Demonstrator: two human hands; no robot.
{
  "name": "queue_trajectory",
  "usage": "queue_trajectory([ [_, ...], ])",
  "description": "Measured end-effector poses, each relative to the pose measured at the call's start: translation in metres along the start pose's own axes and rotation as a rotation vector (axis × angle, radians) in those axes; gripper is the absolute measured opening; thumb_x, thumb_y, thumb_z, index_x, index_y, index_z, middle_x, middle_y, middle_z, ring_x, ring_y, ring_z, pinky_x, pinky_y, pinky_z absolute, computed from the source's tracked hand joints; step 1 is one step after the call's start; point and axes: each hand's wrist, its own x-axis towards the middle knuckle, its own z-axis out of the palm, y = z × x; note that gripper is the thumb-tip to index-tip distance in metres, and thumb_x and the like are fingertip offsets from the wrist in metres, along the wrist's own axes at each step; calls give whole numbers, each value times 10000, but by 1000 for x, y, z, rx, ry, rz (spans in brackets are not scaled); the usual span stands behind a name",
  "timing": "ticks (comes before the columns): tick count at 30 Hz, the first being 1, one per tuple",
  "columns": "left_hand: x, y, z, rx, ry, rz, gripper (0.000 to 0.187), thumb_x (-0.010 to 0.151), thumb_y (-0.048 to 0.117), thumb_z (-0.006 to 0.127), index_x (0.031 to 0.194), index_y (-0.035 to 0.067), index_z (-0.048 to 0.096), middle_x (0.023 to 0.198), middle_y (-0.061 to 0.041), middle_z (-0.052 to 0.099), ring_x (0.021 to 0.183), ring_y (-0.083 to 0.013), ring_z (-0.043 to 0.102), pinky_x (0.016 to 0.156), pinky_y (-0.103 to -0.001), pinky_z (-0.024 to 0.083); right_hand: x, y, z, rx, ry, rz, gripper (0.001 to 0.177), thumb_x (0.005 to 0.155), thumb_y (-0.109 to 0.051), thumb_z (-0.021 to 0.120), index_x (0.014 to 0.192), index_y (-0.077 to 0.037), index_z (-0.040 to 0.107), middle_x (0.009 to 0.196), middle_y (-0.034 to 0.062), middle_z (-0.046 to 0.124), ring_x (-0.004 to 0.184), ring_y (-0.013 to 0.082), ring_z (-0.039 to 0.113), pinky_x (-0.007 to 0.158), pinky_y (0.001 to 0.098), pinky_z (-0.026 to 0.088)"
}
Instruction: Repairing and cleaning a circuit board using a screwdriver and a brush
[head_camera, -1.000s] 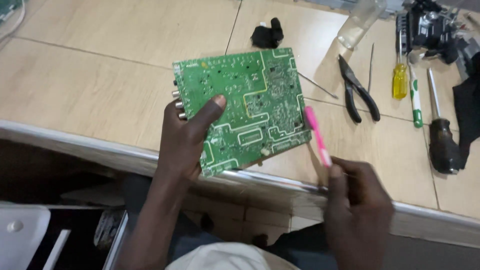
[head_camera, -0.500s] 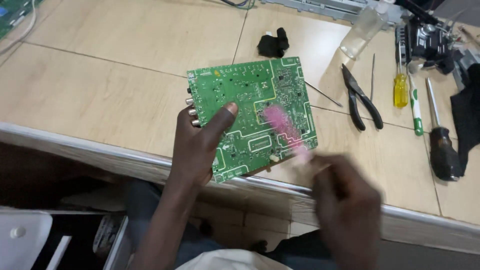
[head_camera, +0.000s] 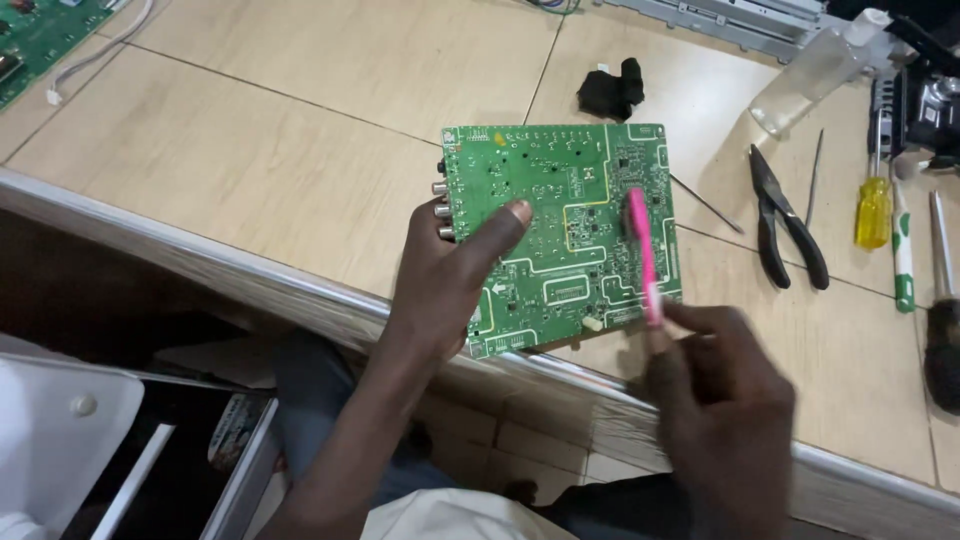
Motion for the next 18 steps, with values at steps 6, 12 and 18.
queue_trajectory([
  [6, 10, -14, -2, -79, -21, 177, 340, 731, 286, 776, 1009, 92, 747, 990, -49, 804, 958, -174, 762, 861, -355, 612, -2, -13, 4, 158, -97, 18, 253, 935, -156, 669, 1162, -52, 710, 809, 134, 775, 748, 164, 772, 686, 291, 684],
  [12, 15, -19, -1, -123, -62, 179, 334, 744, 274, 776, 1014, 79, 759, 972, -56, 803, 919, -171, 750, 819, -363, 615, 0, -11, 2, 104, -106, -14, 271, 944, -193, 655, 1176, -63, 705, 753, 104, 725, 702, 125, 708, 665, 303, 720],
  [18, 11, -14, -1, -115, -24, 133, 398, 711, 282, 778, 1050, 81, 723, 1024, -67, 799, 968, -180, 753, 860, -350, 606, 1, -6, 2, 106, -110, -33, 247, 948, -172, 664, 1158, -48, 701, 775, 102, 744, 703, 124, 721, 644, 278, 663],
])
